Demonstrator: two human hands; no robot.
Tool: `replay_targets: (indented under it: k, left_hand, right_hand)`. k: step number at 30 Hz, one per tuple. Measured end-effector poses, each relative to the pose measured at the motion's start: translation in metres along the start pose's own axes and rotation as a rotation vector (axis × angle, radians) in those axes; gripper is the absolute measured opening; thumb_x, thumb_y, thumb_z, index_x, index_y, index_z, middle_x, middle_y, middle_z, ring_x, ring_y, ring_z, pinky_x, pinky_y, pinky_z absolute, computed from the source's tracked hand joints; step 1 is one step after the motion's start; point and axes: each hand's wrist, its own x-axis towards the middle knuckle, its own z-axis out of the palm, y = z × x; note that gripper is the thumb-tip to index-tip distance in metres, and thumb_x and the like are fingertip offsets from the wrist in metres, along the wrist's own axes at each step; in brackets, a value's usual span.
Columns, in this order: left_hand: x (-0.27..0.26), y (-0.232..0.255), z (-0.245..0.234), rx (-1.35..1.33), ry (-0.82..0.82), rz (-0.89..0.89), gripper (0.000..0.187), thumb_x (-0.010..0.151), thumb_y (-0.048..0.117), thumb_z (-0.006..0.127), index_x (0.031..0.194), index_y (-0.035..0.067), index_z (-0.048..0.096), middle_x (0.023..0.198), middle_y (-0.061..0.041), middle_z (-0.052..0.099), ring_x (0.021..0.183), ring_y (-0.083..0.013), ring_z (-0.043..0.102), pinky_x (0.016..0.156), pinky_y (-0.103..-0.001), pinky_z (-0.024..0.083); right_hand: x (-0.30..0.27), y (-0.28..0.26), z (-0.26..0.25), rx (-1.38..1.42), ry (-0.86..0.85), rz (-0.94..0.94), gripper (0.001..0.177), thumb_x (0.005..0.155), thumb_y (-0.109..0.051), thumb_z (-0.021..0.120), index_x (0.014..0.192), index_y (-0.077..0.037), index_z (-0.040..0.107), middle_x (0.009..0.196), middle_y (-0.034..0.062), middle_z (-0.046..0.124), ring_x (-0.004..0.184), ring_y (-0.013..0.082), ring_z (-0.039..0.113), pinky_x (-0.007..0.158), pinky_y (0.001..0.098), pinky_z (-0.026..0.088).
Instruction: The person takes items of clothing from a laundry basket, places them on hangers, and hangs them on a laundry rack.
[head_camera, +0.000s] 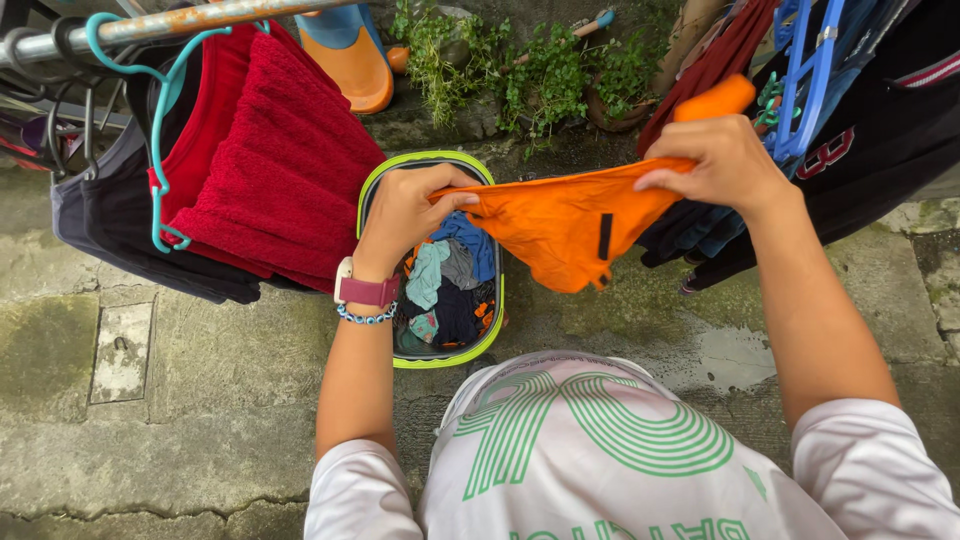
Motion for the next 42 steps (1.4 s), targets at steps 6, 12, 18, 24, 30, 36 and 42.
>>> replay_targets:
  k: [6, 12, 18, 24, 30, 36, 42]
  left_hand:
    - [-0.016, 0.031, -0.032, 0.422, 0.194, 0.362, 0.010, 0.090, 0.005, 0.072, 0.100, 0.007, 0.071, 0.102, -0.004, 0.076, 0.088, -0.0203, 0.074, 0.074, -0.032, 0.058]
    - [-0.025, 0.023, -0.044, 0.410, 0.272, 0.327, 0.015, 0.091, -0.003, 0.068, 0.105, 0.004, 0.070, 0.107, -0.007, 0.076, 0.097, -0.0239, 0.075, 0.079, -0.033, 0.060]
    - [-0.044, -0.022, -0.041, 0.222, 0.560, 0.154, 0.019, 0.089, -0.013, 0.073, 0.103, 0.000, 0.071, 0.100, -0.014, 0.075, 0.092, -0.0242, 0.076, 0.080, -0.031, 0.060]
    - [-0.056, -0.084, -0.026, -0.388, 0.784, -0.190, 0.015, 0.094, -0.007, 0.080, 0.102, -0.001, 0.068, 0.096, -0.006, 0.071, 0.089, -0.0122, 0.066, 0.082, -0.026, 0.056]
    - [-0.049, -0.114, 0.001, -0.550, 0.887, -0.203, 0.011, 0.108, 0.005, 0.068, 0.106, 0.003, 0.058, 0.098, 0.001, 0.057, 0.092, -0.0080, 0.053, 0.087, -0.023, 0.048]
    - [-0.043, -0.119, 0.013, -0.651, 0.862, -0.239, 0.011, 0.107, 0.010, 0.068, 0.103, 0.003, 0.060, 0.095, 0.001, 0.059, 0.088, -0.0073, 0.053, 0.082, -0.023, 0.048]
    - [-0.055, -0.130, 0.036, -0.726, 0.916, -0.368, 0.015, 0.107, 0.016, 0.066, 0.101, 0.003, 0.062, 0.092, 0.002, 0.059, 0.084, -0.0055, 0.053, 0.077, -0.022, 0.047]
  right_hand:
    - [-0.017, 0.010, 0.004, -0.763, 0.204, -0.094, 0.015, 0.083, -0.013, 0.084, 0.094, -0.016, 0.075, 0.082, -0.0034, 0.061, 0.078, 0.0157, 0.066, 0.064, 0.0288, 0.049]
    - [-0.030, 0.036, 0.005, -0.673, 0.428, -0.063, 0.012, 0.092, -0.010, 0.086, 0.099, -0.015, 0.079, 0.085, -0.0033, 0.064, 0.079, 0.0149, 0.063, 0.064, 0.0272, 0.047]
    - [-0.042, 0.055, 0.003, -0.465, 0.523, 0.015, 0.028, 0.090, 0.005, 0.078, 0.111, -0.012, 0.085, 0.090, 0.0002, 0.071, 0.081, 0.0161, 0.066, 0.070, 0.0259, 0.049]
    - [-0.049, 0.081, 0.008, 0.383, 0.545, 0.221, 0.011, 0.104, 0.005, 0.080, 0.113, 0.001, 0.079, 0.101, 0.0079, 0.076, 0.090, 0.0105, 0.070, 0.082, 0.0201, 0.054]
    - [-0.037, 0.105, 0.027, 0.901, 0.624, 0.322, 0.015, 0.104, -0.008, 0.084, 0.108, -0.001, 0.072, 0.094, 0.0029, 0.071, 0.084, 0.0084, 0.064, 0.080, 0.0205, 0.053]
    - [-0.030, 0.123, 0.035, 1.047, 0.672, 0.472, 0.020, 0.104, -0.015, 0.083, 0.103, -0.004, 0.067, 0.095, 0.0019, 0.070, 0.086, 0.0108, 0.066, 0.082, 0.0262, 0.058]
    - [-0.039, 0.114, 0.020, 1.396, 0.415, 0.475, 0.028, 0.095, -0.019, 0.081, 0.113, -0.005, 0.066, 0.106, 0.0048, 0.072, 0.099, 0.0163, 0.071, 0.092, 0.0316, 0.060]
